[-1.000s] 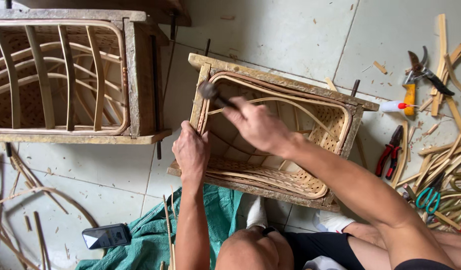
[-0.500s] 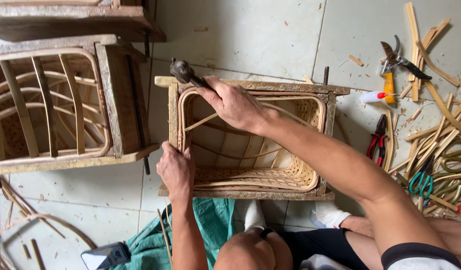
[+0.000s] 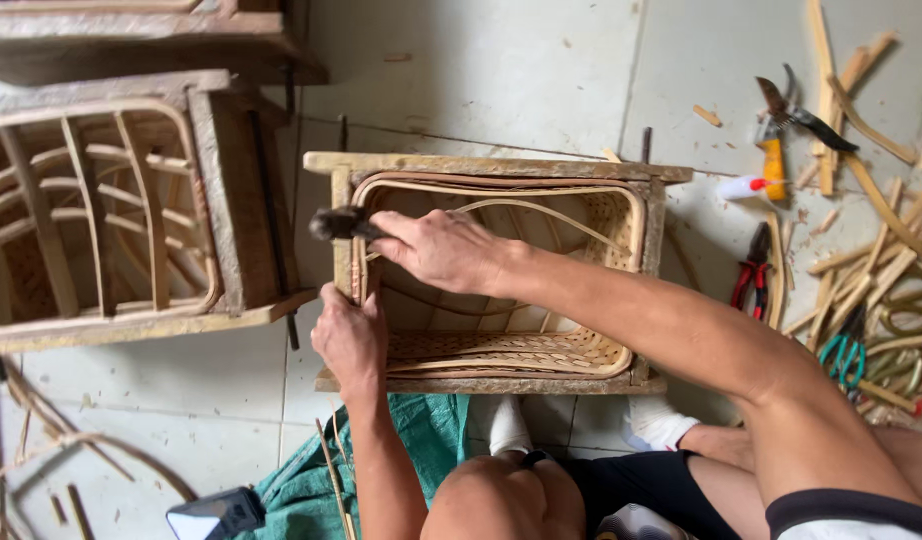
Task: The person inserts thin bamboo strips into a rectangular basket frame, bends and tucks them into slots, and uses a hammer and pliers to secure the strips. The person works on the frame while sitting on the floor.
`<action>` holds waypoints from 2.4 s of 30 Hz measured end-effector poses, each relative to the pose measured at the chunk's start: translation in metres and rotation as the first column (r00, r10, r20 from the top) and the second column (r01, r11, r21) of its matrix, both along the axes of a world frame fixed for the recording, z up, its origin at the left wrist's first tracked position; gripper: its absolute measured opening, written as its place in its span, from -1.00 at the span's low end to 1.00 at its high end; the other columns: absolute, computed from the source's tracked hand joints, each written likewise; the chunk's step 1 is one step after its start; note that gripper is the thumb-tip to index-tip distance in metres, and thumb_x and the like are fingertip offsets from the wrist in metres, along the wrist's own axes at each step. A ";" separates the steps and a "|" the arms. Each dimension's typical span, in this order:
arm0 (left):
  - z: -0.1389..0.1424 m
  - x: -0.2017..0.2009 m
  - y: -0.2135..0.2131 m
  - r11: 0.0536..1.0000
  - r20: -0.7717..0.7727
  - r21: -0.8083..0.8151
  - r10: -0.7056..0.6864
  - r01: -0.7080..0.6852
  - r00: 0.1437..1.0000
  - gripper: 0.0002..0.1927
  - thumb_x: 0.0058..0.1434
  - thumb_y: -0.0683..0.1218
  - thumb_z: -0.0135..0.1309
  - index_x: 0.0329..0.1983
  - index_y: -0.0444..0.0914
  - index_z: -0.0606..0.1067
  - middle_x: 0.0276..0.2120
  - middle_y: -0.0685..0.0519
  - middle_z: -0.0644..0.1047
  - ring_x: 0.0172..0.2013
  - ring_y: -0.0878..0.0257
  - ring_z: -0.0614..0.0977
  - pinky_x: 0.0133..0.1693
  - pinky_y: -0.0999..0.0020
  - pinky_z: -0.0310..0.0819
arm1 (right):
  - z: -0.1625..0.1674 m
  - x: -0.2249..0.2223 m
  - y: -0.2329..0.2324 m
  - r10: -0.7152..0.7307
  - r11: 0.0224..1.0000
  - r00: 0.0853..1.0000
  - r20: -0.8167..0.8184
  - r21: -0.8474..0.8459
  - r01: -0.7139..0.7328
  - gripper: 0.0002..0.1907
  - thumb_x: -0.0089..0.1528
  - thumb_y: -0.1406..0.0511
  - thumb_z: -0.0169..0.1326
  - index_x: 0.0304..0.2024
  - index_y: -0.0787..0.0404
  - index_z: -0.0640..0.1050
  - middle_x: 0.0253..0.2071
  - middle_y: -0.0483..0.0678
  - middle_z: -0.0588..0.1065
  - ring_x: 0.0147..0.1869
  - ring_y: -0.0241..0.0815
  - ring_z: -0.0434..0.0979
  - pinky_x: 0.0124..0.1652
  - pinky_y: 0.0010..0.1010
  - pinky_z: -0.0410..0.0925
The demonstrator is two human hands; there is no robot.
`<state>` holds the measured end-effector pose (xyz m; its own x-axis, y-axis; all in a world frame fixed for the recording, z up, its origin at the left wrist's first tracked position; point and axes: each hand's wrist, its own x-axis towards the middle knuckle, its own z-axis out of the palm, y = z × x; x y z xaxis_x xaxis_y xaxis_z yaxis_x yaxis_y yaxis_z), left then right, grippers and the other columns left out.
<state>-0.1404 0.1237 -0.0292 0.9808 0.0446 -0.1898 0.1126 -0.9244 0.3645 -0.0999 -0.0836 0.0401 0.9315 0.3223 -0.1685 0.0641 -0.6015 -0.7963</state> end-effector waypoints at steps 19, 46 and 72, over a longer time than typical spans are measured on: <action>0.048 -0.041 -0.067 0.940 0.569 -0.042 -0.256 0.339 0.781 -0.31 0.47 0.13 0.28 0.38 -0.47 0.40 0.25 -0.37 0.51 0.36 -0.09 0.44 0.40 0.01 0.34 | 0.061 -0.196 -0.260 -0.567 0.821 0.815 -0.119 -0.002 0.571 -0.74 0.46 0.23 -0.07 -0.02 0.29 0.52 -0.54 -0.20 0.39 -0.50 -0.40 0.35 -0.51 -0.45 0.29; 0.005 0.060 -0.252 0.492 0.078 0.263 -0.868 0.830 0.490 -0.15 0.10 0.60 0.02 -0.04 -0.23 0.51 -0.36 -0.01 0.56 -0.36 0.17 0.49 -0.25 0.19 0.44 | -0.136 -0.398 -0.238 -0.732 0.541 0.665 0.148 -0.468 0.699 -0.52 0.26 0.12 0.18 0.23 -0.01 0.52 -0.22 0.04 0.54 -0.24 0.10 0.59 -0.27 -0.10 0.46; -0.005 0.065 -0.255 0.528 0.040 0.256 -0.843 0.810 0.537 -0.19 0.16 0.55 0.02 -0.13 -0.30 0.43 -0.29 -0.06 0.53 -0.28 0.13 0.53 -0.20 0.19 0.48 | -0.110 -0.363 -0.334 -0.952 0.215 0.303 0.045 -0.604 0.767 -0.16 0.04 0.10 0.40 0.23 0.26 0.32 -0.01 0.23 0.46 0.06 0.17 0.49 0.03 -0.03 0.39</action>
<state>-0.0755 -0.1312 -0.0339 0.6079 -0.7828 -0.1330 -0.7742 -0.6216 0.1195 -0.4633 -0.4177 -0.0704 0.4340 -0.8540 -0.2870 -0.8924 -0.3636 -0.2673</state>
